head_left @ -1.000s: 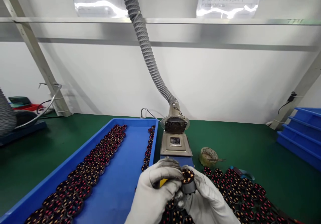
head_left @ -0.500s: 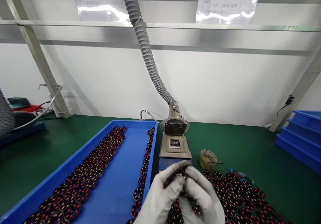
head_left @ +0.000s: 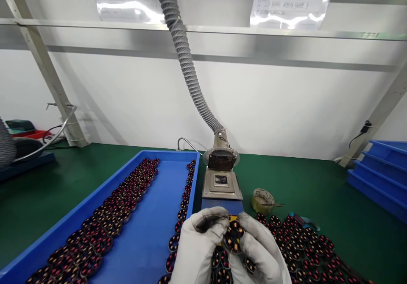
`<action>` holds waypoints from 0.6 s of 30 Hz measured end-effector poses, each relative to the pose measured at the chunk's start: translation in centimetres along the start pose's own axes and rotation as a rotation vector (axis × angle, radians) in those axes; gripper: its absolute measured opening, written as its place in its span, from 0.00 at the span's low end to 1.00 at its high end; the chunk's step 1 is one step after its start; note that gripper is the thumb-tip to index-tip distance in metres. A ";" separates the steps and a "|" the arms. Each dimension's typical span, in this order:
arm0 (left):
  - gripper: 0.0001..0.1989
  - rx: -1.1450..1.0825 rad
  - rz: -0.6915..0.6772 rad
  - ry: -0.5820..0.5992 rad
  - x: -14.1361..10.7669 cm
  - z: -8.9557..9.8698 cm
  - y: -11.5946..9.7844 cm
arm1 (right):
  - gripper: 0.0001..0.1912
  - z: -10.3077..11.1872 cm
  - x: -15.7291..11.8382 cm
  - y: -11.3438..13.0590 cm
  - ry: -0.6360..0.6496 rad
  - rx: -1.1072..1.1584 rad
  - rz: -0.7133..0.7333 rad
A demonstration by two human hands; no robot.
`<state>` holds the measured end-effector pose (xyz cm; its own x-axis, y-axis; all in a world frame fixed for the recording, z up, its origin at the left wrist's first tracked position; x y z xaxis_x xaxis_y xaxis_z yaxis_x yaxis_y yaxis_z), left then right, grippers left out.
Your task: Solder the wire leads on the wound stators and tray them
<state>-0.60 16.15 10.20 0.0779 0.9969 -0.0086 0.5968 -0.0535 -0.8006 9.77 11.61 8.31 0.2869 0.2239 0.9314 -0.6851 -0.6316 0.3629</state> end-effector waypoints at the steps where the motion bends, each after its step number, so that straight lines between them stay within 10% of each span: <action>1: 0.13 -0.030 -0.044 -0.045 0.0 0.3 0.0 | 0.32 0.0 0.1 0.1 0.005 0.007 0.019; 5: 0.14 -0.084 -0.169 -0.060 0.0 0.7 -1.0 | 0.34 -0.1 0.5 0.2 0.000 0.023 0.084; 18: 0.13 0.156 0.021 0.084 0.1 0.0 -1.0 | 0.26 -0.1 -0.2 0.2 0.039 0.067 0.015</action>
<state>-1.23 16.26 11.00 0.1598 0.9870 0.0188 0.4633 -0.0582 -0.8843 9.46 11.51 8.23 0.2499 0.2416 0.9377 -0.6422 -0.6834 0.3472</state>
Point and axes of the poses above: each hand's wrist, its own x-axis towards the middle knuckle, its own z-axis out of the back of the hand, y = z × x, the point moved 3 cm from there along x, towards the middle knuckle, and after that the axes turned 4 degrees about -x, right-handed, at the moved point
